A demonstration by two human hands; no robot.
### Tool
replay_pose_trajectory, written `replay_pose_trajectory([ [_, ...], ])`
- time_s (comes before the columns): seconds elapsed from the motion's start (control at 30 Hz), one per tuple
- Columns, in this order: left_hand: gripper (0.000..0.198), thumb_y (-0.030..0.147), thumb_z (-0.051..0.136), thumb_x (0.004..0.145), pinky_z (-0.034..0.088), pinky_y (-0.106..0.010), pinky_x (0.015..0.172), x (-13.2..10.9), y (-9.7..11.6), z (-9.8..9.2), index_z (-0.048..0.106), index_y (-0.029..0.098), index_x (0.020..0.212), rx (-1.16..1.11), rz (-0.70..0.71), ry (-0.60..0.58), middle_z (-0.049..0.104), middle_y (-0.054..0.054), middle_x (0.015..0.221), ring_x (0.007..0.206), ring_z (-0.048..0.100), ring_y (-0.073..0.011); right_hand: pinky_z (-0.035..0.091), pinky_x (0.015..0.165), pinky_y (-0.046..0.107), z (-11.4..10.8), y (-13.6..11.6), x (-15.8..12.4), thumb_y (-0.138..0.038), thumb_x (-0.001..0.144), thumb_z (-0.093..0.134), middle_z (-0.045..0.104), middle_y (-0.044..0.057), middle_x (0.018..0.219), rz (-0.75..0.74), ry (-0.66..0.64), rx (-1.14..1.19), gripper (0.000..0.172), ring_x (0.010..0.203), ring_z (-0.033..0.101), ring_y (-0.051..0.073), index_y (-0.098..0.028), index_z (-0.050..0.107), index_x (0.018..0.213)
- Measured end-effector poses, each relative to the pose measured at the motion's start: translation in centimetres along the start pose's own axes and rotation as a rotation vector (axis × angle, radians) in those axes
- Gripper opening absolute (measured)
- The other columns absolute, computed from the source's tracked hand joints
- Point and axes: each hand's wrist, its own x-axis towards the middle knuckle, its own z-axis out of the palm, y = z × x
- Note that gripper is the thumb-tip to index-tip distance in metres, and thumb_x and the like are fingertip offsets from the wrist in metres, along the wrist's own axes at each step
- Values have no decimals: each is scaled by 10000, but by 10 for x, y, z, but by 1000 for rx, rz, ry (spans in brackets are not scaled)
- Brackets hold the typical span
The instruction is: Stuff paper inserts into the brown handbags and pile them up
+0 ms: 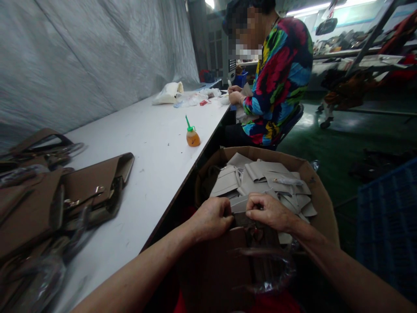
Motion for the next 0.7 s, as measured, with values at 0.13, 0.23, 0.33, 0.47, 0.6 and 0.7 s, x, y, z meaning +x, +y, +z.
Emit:
replay_pose_trajectory([
  [0.13,107,244,514,703,271,-206,480,-3,1,-3,554,145,715,3,-24,-2,548,1,658,601,474,-112,368,607,236,-4,-4,0,-244,742,574,532,-12,708,63,-42,24,93,672,488,121,-160,590,706],
  [0.23,98,231,509,703,273,-212,490,-4,2,-3,554,145,716,24,-1,4,545,-2,657,606,473,-114,392,669,244,-8,-12,4,-281,751,596,563,0,782,15,-97,-18,122,745,526,136,-170,643,774],
  [0.33,117,252,511,724,284,-218,500,-4,3,-3,559,145,727,20,6,1,541,-6,660,609,472,-120,393,684,249,-7,-19,10,-302,770,595,567,0,784,-68,-176,-85,141,755,542,139,-188,677,788],
  [0.47,238,261,637,649,346,-214,559,-8,-6,-11,540,167,844,-83,-6,-13,575,3,778,707,512,-138,377,635,246,-4,-17,16,-288,785,577,578,-6,718,-96,-198,-129,154,706,537,133,-177,664,723],
  [0.6,386,243,674,607,374,-209,573,-19,-22,-25,503,188,949,-167,-52,-59,577,6,874,747,519,-142,383,626,247,-5,-9,14,-298,784,575,586,-1,711,-30,-181,-87,170,689,539,135,-166,657,715],
  [0.7,307,219,634,641,380,-199,576,-24,-27,-31,505,180,916,-235,-60,-124,576,13,869,741,520,-130,384,621,243,-6,-7,12,-299,777,582,570,-3,714,2,-168,-53,172,680,535,129,-162,656,704],
])
